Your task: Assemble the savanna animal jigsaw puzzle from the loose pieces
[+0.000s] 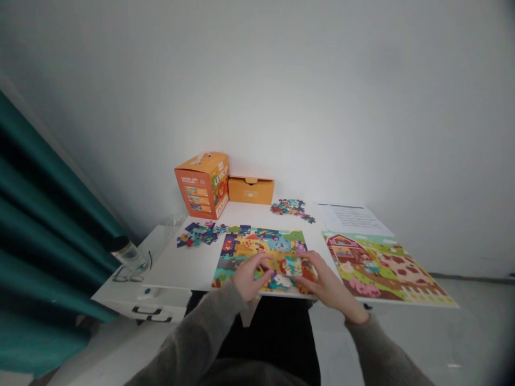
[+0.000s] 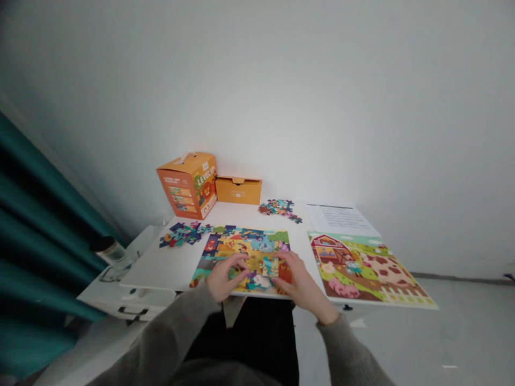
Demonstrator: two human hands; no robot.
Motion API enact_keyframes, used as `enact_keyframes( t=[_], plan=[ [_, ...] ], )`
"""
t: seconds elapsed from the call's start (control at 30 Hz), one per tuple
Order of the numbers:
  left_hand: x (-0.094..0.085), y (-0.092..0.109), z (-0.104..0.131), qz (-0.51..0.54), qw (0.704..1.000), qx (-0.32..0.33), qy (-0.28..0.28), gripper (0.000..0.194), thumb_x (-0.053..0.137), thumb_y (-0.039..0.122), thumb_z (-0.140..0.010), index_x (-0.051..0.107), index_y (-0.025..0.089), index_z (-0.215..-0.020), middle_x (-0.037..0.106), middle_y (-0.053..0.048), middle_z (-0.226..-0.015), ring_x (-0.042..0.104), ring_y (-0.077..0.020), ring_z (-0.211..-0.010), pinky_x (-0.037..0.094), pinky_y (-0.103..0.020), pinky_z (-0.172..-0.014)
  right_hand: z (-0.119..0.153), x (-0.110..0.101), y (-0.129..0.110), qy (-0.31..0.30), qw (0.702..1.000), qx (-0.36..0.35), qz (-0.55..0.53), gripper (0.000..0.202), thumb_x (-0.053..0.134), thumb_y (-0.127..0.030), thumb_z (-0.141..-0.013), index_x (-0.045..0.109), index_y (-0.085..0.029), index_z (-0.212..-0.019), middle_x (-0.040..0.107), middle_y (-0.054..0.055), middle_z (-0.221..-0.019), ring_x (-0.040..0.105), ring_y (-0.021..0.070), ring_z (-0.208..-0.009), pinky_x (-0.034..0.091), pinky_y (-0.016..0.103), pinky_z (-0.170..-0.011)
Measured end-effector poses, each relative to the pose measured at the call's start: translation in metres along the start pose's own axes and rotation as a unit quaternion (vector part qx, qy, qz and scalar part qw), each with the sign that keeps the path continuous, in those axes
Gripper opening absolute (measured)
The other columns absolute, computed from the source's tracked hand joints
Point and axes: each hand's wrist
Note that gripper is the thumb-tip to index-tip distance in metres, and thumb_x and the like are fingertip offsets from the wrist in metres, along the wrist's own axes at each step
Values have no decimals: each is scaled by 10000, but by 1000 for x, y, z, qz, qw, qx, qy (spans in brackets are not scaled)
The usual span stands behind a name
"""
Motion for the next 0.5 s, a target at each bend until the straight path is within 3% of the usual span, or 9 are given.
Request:
enact_keyframes(
  t=[0.1, 0.23, 0.5],
  plan=[
    [2, 1, -10, -117, 989, 73, -50, 140, 605, 237, -897, 648, 203, -1025, 680, -58, -943, 620, -224, -942, 473, -359, -871, 15, -19, 15, -28, 999, 18, 32, 418, 649, -308, -892, 533, -277, -1292, 543, 104, -1283, 501, 283, -1242, 399, 489, -1087],
    [15, 0, -14, -201, 965, 111, -125, 250, 689, 269, -835, 660, 222, -1079, 658, -66, -1060, 567, -254, -1041, 430, -394, -923, 32, -23, 29, -39, 997, 53, 52, 419, 647, -315, -887, 543, -290, -1292, 517, 99, -1283, 487, 285, -1253, 377, 484, -1110],
    [38, -5, -14, -261, 942, 131, -162, 338, 734, 340, -804, 653, 231, -1113, 638, -57, -1148, 528, -261, -1114, 385, -425, -981, 40, -15, 40, -70, 993, 43, 88, 452, 652, -305, -873, 522, -279, -1305, 441, 100, -1368, 404, 271, -1343, 317, 468, -1162]
  ],
)
Point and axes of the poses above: each hand's wrist, its own z-axis away from the middle knuckle, its own x-axis out of the palm, y = z × x
